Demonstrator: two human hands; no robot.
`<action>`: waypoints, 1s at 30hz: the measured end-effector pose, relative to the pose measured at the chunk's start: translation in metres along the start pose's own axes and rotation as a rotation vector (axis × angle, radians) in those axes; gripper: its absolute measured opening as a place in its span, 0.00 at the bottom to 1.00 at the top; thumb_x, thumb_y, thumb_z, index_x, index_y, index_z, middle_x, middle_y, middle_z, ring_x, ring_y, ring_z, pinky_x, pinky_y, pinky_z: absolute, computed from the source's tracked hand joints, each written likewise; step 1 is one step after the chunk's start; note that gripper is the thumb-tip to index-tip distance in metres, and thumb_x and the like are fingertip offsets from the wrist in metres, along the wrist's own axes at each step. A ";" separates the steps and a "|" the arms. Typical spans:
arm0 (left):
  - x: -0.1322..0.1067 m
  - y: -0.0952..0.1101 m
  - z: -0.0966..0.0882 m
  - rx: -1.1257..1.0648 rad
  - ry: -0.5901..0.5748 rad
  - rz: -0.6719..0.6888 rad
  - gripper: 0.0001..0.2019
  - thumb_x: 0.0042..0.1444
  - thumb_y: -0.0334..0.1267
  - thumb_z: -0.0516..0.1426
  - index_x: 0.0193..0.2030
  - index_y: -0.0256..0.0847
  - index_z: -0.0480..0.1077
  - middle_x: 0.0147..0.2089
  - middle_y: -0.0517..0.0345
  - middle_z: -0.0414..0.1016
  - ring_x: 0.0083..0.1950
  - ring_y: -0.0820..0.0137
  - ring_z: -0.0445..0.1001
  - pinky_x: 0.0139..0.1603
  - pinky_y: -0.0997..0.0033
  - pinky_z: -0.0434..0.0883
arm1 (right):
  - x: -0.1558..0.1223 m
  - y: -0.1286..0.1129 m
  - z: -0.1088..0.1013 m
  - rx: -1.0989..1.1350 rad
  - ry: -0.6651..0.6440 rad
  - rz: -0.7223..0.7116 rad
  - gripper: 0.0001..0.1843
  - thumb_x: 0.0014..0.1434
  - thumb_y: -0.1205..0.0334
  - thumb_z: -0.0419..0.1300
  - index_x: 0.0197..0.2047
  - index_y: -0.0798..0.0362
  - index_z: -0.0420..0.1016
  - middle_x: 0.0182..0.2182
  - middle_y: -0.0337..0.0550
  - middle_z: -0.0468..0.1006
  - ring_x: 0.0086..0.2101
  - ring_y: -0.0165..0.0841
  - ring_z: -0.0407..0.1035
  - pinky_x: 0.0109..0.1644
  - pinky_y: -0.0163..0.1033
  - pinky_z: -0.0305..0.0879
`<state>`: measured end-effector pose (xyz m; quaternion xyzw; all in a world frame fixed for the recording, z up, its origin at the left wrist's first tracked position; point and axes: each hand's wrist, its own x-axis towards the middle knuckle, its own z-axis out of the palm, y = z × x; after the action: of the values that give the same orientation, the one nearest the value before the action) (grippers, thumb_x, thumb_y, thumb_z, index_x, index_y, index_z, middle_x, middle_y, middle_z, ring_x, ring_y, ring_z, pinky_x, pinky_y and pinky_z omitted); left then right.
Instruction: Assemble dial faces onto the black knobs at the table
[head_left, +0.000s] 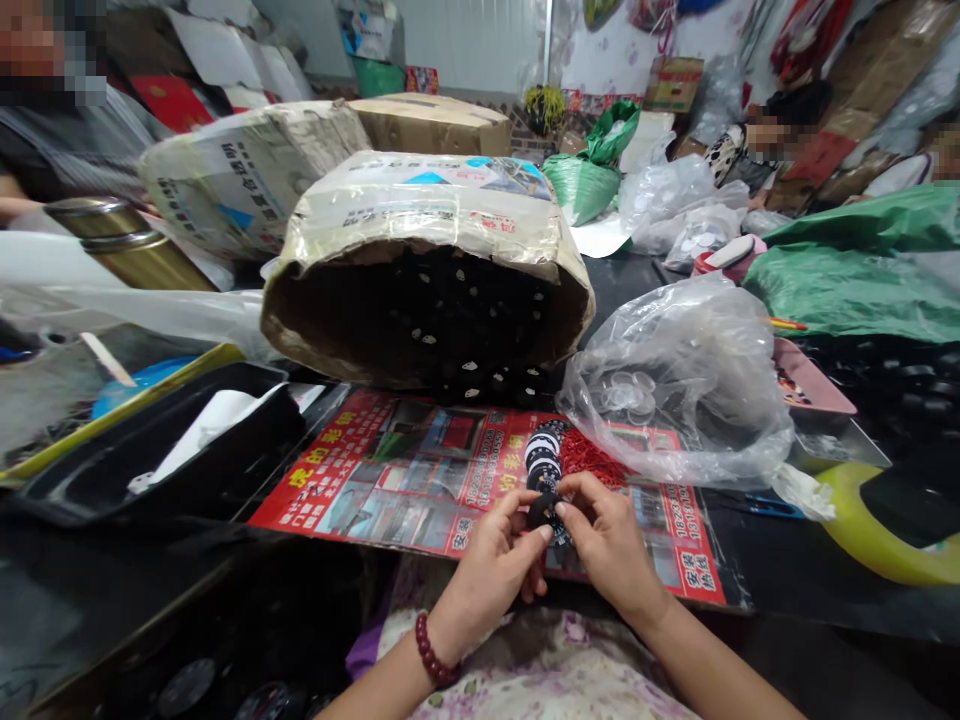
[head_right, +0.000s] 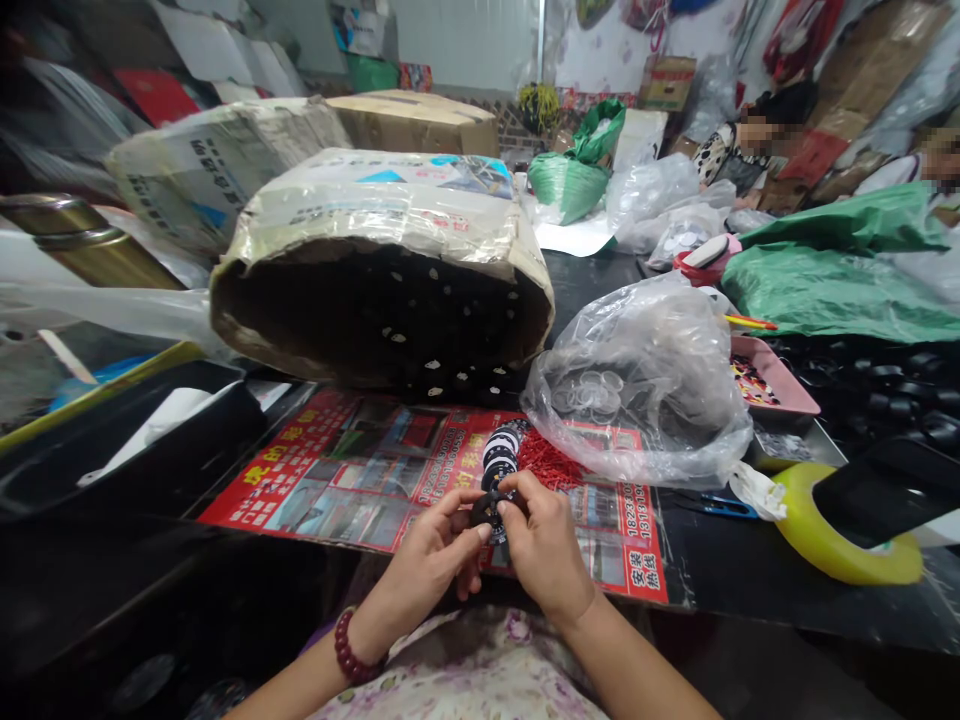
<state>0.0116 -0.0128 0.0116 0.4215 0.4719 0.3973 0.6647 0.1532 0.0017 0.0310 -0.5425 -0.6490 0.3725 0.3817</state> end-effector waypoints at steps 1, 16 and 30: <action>-0.001 0.000 0.000 0.024 0.016 -0.001 0.17 0.51 0.43 0.58 0.45 0.41 0.61 0.24 0.67 0.69 0.13 0.78 0.66 0.10 0.82 0.61 | 0.000 0.001 0.000 -0.067 -0.021 -0.014 0.07 0.58 0.65 0.54 0.39 0.52 0.70 0.27 0.38 0.74 0.27 0.32 0.67 0.30 0.34 0.58; -0.006 -0.006 -0.005 0.482 0.021 0.311 0.09 0.51 0.37 0.56 0.41 0.45 0.70 0.29 0.59 0.72 0.27 0.70 0.69 0.29 0.73 0.67 | -0.021 0.010 0.000 0.591 -0.164 0.318 0.08 0.55 0.59 0.57 0.38 0.51 0.70 0.30 0.36 0.71 0.30 0.29 0.67 0.30 0.32 0.64; 0.008 -0.002 -0.012 -0.402 -0.003 -0.127 0.13 0.53 0.39 0.56 0.44 0.42 0.59 0.25 0.58 0.76 0.10 0.78 0.63 0.08 0.82 0.60 | 0.020 0.069 -0.056 -0.689 0.076 -0.167 0.08 0.56 0.73 0.53 0.29 0.53 0.69 0.30 0.44 0.70 0.35 0.38 0.61 0.40 0.42 0.56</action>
<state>0.0018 -0.0041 0.0051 0.2505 0.4079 0.4400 0.7598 0.2301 0.0346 -0.0050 -0.5980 -0.7640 0.0791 0.2293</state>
